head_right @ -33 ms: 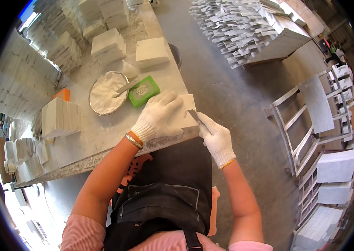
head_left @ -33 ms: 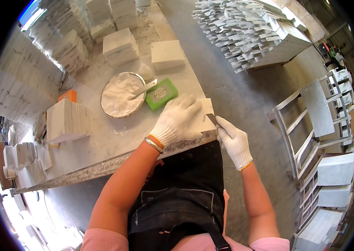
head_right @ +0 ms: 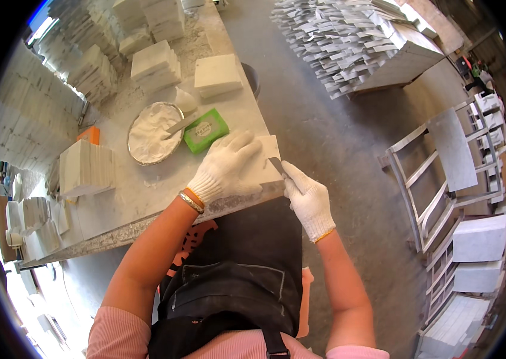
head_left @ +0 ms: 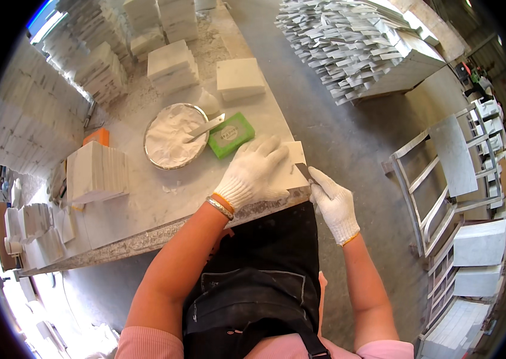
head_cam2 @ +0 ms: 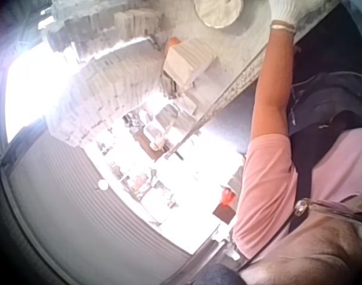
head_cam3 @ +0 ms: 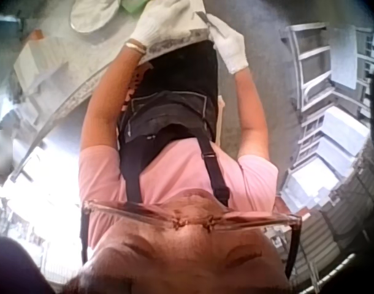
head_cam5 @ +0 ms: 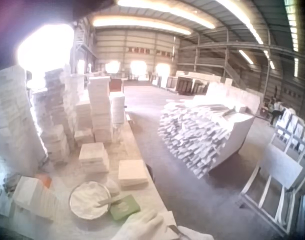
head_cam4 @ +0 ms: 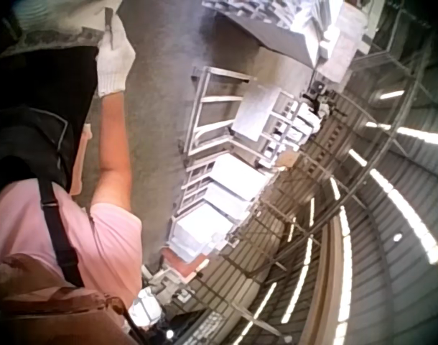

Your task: The person smooths and cleans the edges of small white rectangular tiles using a green sponge and a metal scraper. The person repeatedly wipes the tile surfaces and edges, then uses the scraper to remove residue, and places the finished tiles into a stack.

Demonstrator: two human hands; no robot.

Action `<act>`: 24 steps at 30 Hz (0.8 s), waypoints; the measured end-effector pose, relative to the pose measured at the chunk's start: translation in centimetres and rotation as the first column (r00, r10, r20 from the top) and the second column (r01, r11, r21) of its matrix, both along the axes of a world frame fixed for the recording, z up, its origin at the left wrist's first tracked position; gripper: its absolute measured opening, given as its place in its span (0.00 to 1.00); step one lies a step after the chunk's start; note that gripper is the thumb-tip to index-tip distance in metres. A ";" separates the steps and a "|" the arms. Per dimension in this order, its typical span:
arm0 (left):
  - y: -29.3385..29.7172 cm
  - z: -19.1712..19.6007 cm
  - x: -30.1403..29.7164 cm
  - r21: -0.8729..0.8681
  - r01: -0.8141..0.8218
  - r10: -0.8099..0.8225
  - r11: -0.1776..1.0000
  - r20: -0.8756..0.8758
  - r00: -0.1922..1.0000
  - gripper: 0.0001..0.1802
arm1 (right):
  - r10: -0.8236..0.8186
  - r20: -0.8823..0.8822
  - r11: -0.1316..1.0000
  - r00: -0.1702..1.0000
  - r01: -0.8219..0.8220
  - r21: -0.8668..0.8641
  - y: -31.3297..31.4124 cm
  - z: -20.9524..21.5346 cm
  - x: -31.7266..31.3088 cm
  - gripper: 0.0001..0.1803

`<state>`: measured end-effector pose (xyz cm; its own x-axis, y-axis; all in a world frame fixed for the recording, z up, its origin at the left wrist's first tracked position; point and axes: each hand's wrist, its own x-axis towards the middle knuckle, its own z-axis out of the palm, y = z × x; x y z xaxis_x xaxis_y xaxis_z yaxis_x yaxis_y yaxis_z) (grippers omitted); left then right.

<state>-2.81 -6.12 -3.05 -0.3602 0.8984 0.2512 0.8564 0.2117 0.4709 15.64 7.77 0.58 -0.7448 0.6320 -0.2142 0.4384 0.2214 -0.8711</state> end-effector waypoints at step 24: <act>0.1 0.4 0.1 0.014 0.025 -0.025 1.000 0.001 1.000 0.47 | 0.003 -0.121 1.000 0.993 -0.004 -0.001 2.0 0.3 0.3 0.18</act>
